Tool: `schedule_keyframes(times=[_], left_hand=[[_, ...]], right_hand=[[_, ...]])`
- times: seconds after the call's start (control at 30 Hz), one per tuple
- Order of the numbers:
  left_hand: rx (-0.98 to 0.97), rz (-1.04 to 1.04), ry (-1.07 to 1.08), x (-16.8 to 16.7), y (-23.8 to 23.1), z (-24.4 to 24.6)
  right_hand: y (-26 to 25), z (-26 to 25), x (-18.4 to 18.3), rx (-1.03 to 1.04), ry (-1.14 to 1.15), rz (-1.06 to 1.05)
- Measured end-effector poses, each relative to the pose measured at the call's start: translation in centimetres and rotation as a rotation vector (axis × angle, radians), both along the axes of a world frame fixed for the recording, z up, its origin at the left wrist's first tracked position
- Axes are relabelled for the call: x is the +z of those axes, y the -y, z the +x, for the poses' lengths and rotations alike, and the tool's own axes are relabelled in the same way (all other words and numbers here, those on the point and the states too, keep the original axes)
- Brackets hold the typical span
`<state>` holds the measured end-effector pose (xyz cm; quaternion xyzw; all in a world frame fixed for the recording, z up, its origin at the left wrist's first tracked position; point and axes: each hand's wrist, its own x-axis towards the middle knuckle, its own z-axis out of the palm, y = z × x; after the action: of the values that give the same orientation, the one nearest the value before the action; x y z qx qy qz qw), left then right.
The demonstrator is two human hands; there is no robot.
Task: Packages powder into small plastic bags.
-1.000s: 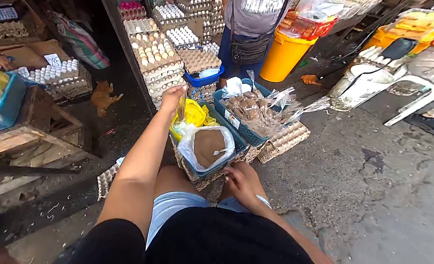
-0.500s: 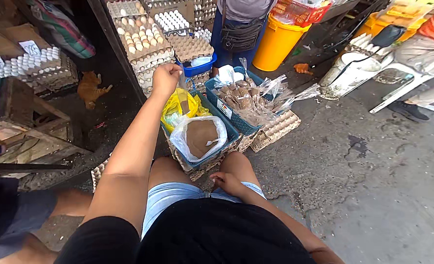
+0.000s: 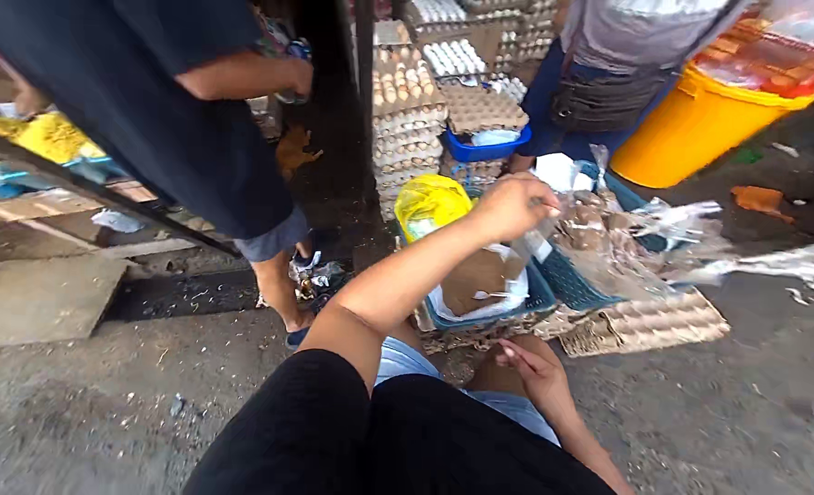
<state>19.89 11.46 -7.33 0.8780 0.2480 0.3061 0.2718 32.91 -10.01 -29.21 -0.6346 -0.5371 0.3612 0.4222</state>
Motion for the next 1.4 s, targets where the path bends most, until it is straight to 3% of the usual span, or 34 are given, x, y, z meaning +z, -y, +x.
schedule_keyframes(times=[0.23, 0.37, 0.5, 0.63, 0.73, 0.87, 0.97, 1.03, 1.13, 1.27, 1.4], left_hand=[[-0.184, -0.265, 0.111, -0.2, 4.4, -1.4], [-0.235, -0.294, 0.209, -0.9, 5.5, -3.2], [-0.007, -0.271, 0.400, -1.2, 4.9, -7.9], [0.256, -0.259, 0.720, -1.8, 2.5, -11.5], [0.451, -0.181, 0.846, -2.8, 0.9, -14.6], [0.777, -0.068, 0.755, -5.8, -1.9, -17.6], [0.959, -0.172, 0.612, -9.4, -3.2, -18.7], [1.028, -0.291, 0.545, -12.3, -3.4, -18.8], [1.068, -0.419, 0.566, -15.8, -3.4, -18.5], [1.088, -0.463, 0.569, -16.7, -3.3, -17.6], [1.057, -0.421, 0.425, -18.9, -3.9, -18.4]], right_hand=[[-1.3, 2.5, 5.2, -0.150, -0.210, 0.204], [-0.8, 1.6, 4.9, -0.127, -0.207, 0.146], [1.2, -0.9, 1.3, 0.160, -0.062, -0.143], [1.3, -1.6, -3.1, 0.513, 0.268, -0.364], [0.6, -1.7, -4.8, 0.632, 0.443, -0.528], [0.8, -2.7, -3.7, 0.528, 0.729, -0.707], [0.2, -2.6, -0.6, 0.658, 0.776, -0.676], [0.0, -3.0, -1.5, 0.651, 0.809, -0.657], [-1.0, -3.4, -3.7, 0.532, 0.801, -0.746], [-2.5, -3.2, -4.6, 0.529, 0.783, -0.836], [-2.0, -2.7, -4.5, 0.547, 0.758, -0.815]])
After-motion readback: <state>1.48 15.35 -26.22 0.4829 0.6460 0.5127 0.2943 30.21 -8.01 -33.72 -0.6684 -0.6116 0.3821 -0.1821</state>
